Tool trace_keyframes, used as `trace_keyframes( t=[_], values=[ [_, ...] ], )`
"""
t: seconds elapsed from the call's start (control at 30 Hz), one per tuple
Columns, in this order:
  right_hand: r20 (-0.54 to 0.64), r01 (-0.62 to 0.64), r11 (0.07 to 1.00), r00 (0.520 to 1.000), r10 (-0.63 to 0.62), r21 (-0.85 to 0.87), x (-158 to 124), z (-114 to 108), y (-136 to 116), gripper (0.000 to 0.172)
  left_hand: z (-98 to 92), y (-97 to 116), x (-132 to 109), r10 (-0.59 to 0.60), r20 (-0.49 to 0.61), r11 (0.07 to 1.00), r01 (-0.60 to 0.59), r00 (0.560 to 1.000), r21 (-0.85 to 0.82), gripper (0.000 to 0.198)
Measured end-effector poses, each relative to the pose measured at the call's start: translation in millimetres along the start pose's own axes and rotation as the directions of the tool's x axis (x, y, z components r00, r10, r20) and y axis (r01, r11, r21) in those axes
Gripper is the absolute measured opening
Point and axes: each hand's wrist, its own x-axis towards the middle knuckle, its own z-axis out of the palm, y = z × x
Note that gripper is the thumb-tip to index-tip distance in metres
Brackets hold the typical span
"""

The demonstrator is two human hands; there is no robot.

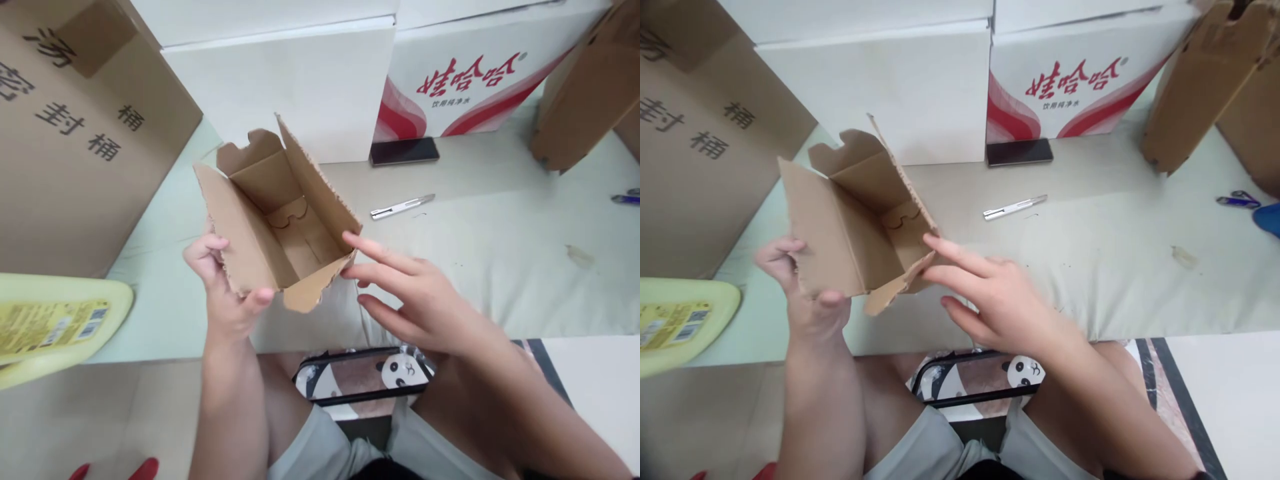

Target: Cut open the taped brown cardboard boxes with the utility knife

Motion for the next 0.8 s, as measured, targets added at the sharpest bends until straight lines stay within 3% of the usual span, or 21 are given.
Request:
trace_keyframes(
  t=[0.07, 0.13, 0.27, 0.43, 0.5, 0.6, 0.67, 0.73, 0.8],
  values=[
    [-0.058, -0.036, 0.998, 0.998, 0.034, -0.043, 1.0, 9.1, 3.6, 0.038, 0.4, -2.9, -3.9, 0.093, -0.017, 0.995, -0.094, 0.995, -0.03, 0.064],
    [-0.11, -0.075, 0.994, 0.992, 0.066, -0.085, 2.3, 17.1, 6.0, 0.044, 1.8, -3.0, -7.7, 0.105, 0.001, 0.993, -0.105, 0.994, -0.053, 0.052],
    [-0.147, -0.162, 0.974, 0.979, 0.139, -0.161, 5.8, 27.1, 9.0, 0.05, 11.0, 9.0, -16.1, 0.115, 0.061, 0.993, -0.114, 0.991, -0.02, 0.052],
    [-0.09, -0.156, 0.964, 0.986, 0.14, -0.216, 7.3, 31.5, 15.4, 0.047, 16.5, 20.8, -25.7, 0.24, 0.19, 0.951, -0.27, 0.952, 0.152, 0.051],
    [-0.097, -0.067, 0.974, 0.994, 0.046, -0.218, 5.4, 28.7, 20.1, 0.041, 11.1, 14.4, -21.8, 0.323, 0.106, 0.929, -0.336, 0.941, 0.156, 0.051],
    [-0.035, 0.108, 0.988, 0.993, -0.113, -0.108, 1.7, 17.6, 28.0, 0.039, -3.1, -1.0, -7.4, 0.43, -0.174, 0.901, -0.409, 0.886, 0.145, 0.051],
    [0.021, 0.19, 0.981, 0.981, -0.191, 0.026, -0.3, 9.2, 32.4, 0.039, -12.6, -7.2, 1.3, 0.425, -0.324, 0.903, -0.42, 0.845, 0.088, 0.048],
    [0.035, 0.229, 0.964, 0.971, -0.235, 0.134, -1.9, 4.2, 35.5, 0.038, -19.9, -7.2, 4.8, 0.37, -0.358, 0.918, -0.397, 0.858, -0.004, 0.044],
    [-0.009, 0.22, 0.963, 0.975, -0.221, 0.157, -2.8, 4.5, 37.9, 0.036, -25.0, -3.2, 3.0, 0.271, -0.251, 0.951, -0.298, 0.929, -0.079, 0.05]
  ],
)
